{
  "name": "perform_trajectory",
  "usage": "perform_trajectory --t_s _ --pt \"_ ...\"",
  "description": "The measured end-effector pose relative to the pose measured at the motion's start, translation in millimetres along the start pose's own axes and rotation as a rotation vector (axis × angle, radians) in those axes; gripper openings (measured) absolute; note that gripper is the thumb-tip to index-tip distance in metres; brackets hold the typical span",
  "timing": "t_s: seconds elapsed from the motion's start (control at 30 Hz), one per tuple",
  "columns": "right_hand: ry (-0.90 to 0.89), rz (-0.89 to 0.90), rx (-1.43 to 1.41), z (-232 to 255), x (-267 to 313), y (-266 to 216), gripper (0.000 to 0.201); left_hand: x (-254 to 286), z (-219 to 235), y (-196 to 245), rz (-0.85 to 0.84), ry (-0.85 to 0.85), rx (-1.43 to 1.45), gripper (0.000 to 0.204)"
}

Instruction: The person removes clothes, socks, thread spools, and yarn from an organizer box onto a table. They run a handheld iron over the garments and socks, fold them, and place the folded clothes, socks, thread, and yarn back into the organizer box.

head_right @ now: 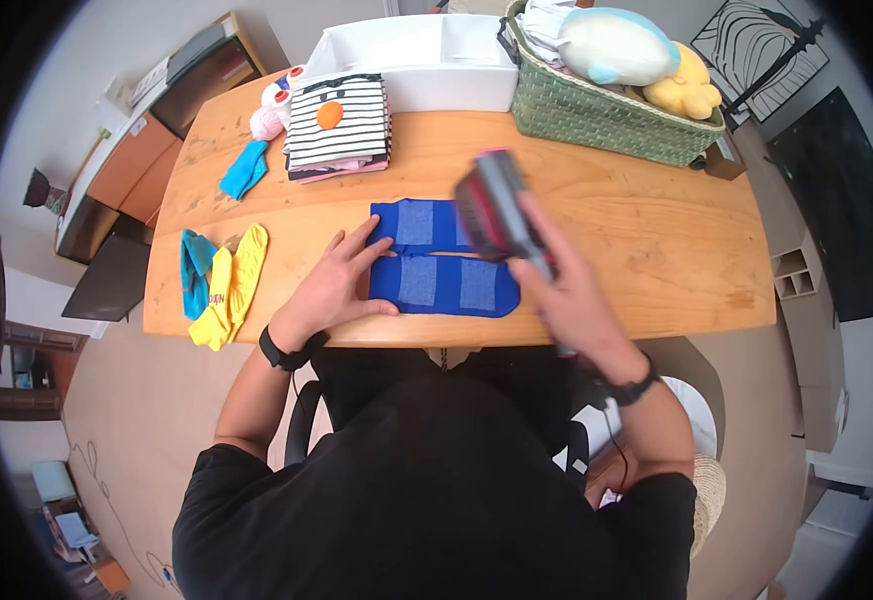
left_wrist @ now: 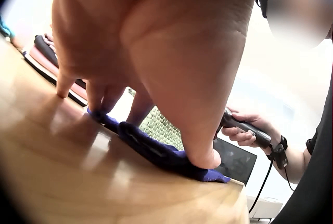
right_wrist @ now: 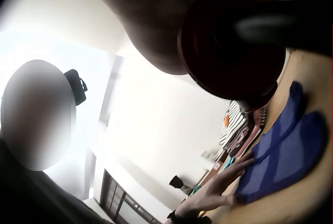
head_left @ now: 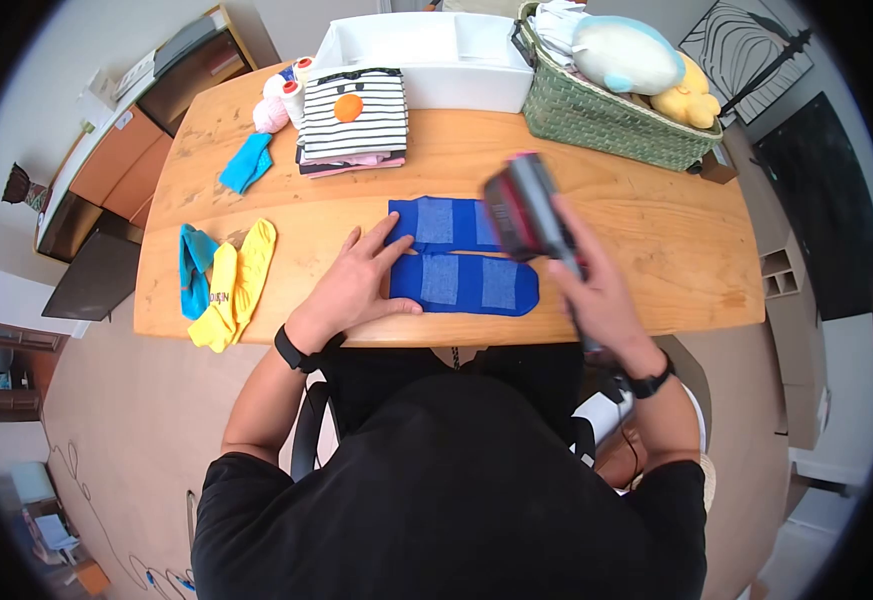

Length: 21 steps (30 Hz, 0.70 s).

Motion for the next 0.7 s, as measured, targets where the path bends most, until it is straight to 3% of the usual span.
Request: perform_trajectory --t_s 0.1,0.17,0.27,0.7 --pt "-0.079 0.089 0.142 -55.8 -30.0 -16.0 0.077 3.2 0.2 -6.4 -0.016 0.077 0.030 0.109" --pt "-0.049 0.268 0.329 -83.1 -40.2 -34.4 0.079 4.6 5.0 -0.5 -0.024 0.090 0.011 0.108" --pt "-0.082 0.248 0.380 -107.6 -62.9 -26.8 0.079 6.2 9.3 3.8 -0.029 0.115 -0.016 0.107" --pt "-0.050 0.328 0.603 -130.1 -69.7 -15.7 0.081 3.1 12.6 6.3 -0.039 0.098 -0.066 0.106"
Point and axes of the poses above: each hand's wrist, its own x-axis away from the middle knuckle, its own z-axis out of the back of the hand, y = z × x, the point moved 8 cm from there along -x, towards the middle knuckle, and after that the axes turned 13 degrees about -z, right-handed, at the moved point
